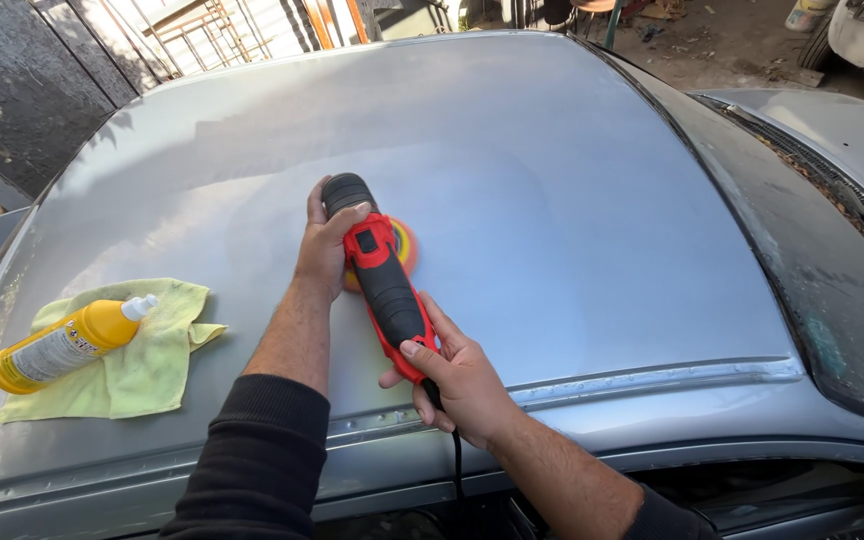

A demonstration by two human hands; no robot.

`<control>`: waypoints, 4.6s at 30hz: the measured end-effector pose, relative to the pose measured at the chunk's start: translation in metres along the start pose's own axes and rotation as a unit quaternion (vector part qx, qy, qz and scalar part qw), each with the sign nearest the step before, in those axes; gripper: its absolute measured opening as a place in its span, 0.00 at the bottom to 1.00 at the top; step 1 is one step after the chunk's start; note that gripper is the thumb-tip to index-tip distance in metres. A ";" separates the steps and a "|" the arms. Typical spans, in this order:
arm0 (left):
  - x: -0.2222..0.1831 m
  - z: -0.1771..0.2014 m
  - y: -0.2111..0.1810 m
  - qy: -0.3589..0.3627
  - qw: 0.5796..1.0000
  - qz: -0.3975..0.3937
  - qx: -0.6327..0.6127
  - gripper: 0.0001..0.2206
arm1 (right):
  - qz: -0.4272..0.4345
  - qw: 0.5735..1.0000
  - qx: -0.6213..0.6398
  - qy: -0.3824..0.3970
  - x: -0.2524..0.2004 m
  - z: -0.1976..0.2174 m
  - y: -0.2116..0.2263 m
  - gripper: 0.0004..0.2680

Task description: Polishing the roof of a silver car using an electric polisher and a microfibre cloth.

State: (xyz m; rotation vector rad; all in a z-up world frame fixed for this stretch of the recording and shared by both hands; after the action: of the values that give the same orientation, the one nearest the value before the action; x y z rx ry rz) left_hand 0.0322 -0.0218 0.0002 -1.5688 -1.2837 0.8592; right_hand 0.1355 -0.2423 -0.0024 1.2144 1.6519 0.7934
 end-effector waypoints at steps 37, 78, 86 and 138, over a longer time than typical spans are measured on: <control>-0.067 -0.037 0.012 0.089 0.993 0.038 0.062 0.41 | 0.006 0.989 0.063 -0.131 -0.068 -0.009 -0.045 0.27; -0.125 -0.088 0.030 0.101 0.994 0.050 0.010 0.43 | 0.002 0.995 0.030 -0.098 -0.135 0.047 -0.054 0.29; -0.134 -0.165 0.059 0.165 0.982 0.071 0.066 0.41 | 0.040 0.984 0.071 -0.156 -0.165 0.091 -0.055 0.29; 0.010 0.132 -0.048 -0.059 0.988 -0.053 0.134 0.40 | -0.058 0.996 0.038 0.064 0.060 -0.061 -0.010 0.30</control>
State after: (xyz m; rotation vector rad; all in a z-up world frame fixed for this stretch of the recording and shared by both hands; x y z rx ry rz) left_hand -0.1031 0.0183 -0.0009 -1.2432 -1.2641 1.0220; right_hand 0.0696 -0.1871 -0.0054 1.1276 1.8540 0.7540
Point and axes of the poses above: each hand's wrist, its own x-axis towards the middle knuckle, its own z-axis out of the back of the hand, y = z × x, the point moved 6 cm from there along x, towards the middle knuckle, and after that the axes turned 2 degrees about -y, right-handed, at the moved point
